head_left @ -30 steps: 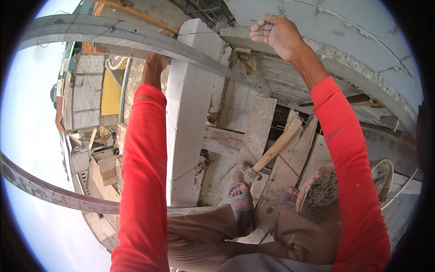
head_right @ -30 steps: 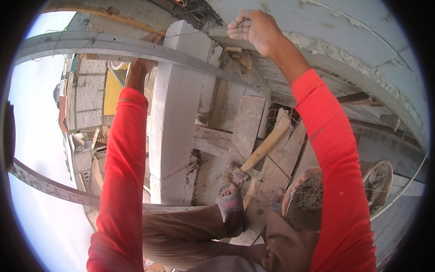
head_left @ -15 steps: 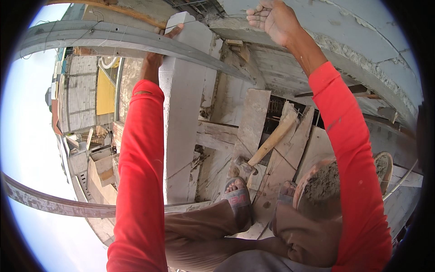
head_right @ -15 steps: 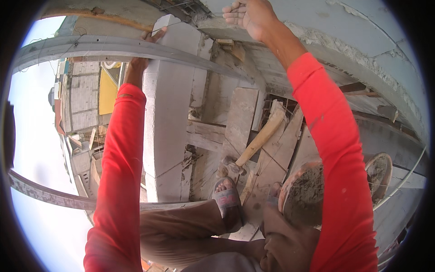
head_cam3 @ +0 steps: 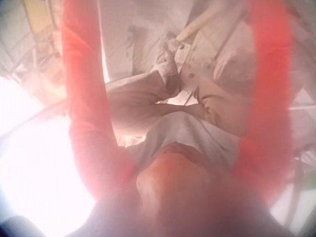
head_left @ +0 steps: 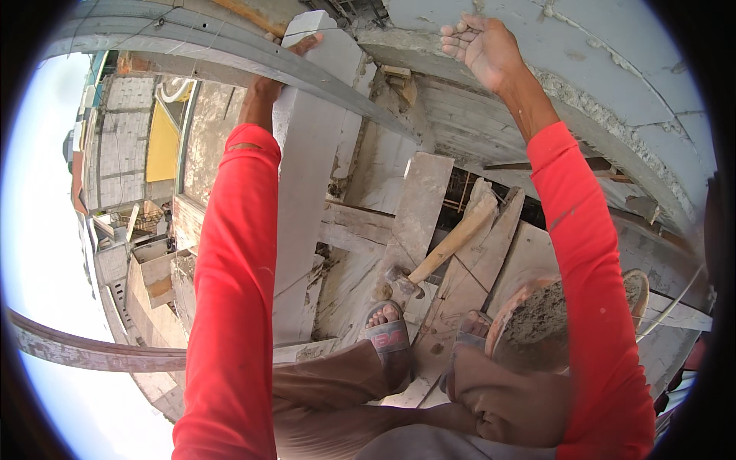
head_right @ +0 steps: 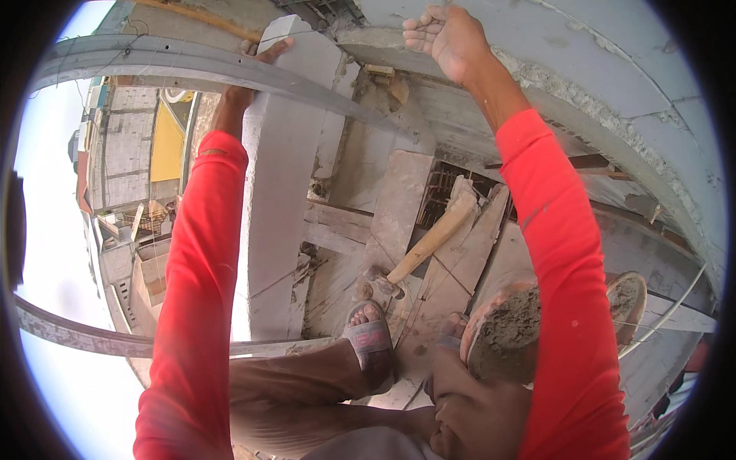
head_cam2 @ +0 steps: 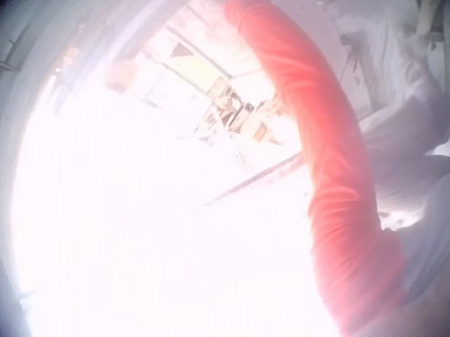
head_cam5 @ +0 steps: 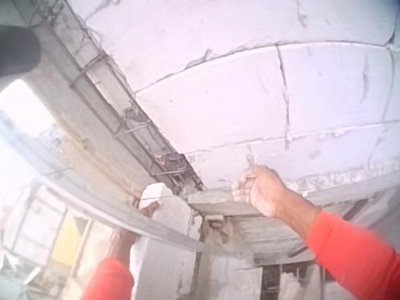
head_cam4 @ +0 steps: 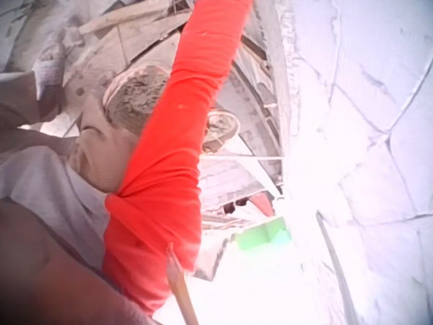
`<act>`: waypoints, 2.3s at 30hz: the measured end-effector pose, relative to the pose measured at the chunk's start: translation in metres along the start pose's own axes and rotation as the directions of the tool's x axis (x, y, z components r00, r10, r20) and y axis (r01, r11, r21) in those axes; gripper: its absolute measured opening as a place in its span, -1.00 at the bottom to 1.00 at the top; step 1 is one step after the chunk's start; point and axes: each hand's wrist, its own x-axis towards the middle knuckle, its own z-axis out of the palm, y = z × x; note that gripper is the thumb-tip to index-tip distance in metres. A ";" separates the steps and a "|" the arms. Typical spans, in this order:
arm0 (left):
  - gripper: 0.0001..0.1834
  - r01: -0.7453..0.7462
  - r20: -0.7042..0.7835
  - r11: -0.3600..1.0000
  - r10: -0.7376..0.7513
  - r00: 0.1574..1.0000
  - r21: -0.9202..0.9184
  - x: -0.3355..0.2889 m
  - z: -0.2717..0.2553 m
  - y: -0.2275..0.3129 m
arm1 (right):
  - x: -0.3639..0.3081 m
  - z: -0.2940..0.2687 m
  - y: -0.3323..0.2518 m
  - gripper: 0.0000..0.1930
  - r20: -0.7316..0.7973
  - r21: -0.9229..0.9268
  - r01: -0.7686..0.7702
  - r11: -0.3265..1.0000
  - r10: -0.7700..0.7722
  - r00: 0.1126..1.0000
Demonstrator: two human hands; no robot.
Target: The person scoops mortar from a bucket and applies it to a ceiling or wall surface using a trowel. They smooth the mortar into the joints and then apply mortar to a rectangular tile before placing it against the structure.
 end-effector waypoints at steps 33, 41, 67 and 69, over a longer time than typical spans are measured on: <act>-0.75 -0.254 -0.792 0.842 -0.285 0.539 -0.476 -0.122 0.033 0.005 | -0.027 0.015 -0.006 -0.78 -0.016 0.051 0.040 0.998 -0.039 0.999; -0.53 0.013 -0.089 0.355 -0.270 0.959 -0.935 -0.064 0.159 0.075 | -0.027 0.003 -0.002 -0.78 0.016 0.078 0.016 0.997 -0.017 1.000; -0.69 -0.136 -0.247 0.529 -0.145 0.958 -0.837 -0.015 0.192 0.026 | -0.037 0.000 0.024 -0.60 0.309 -0.950 0.305 -0.062 -0.074 0.948; -0.69 -0.133 -0.258 0.542 -0.162 0.952 -0.830 -0.015 0.189 0.029 | -0.035 -0.005 0.025 -0.58 0.371 -0.929 0.357 -0.102 -0.201 0.907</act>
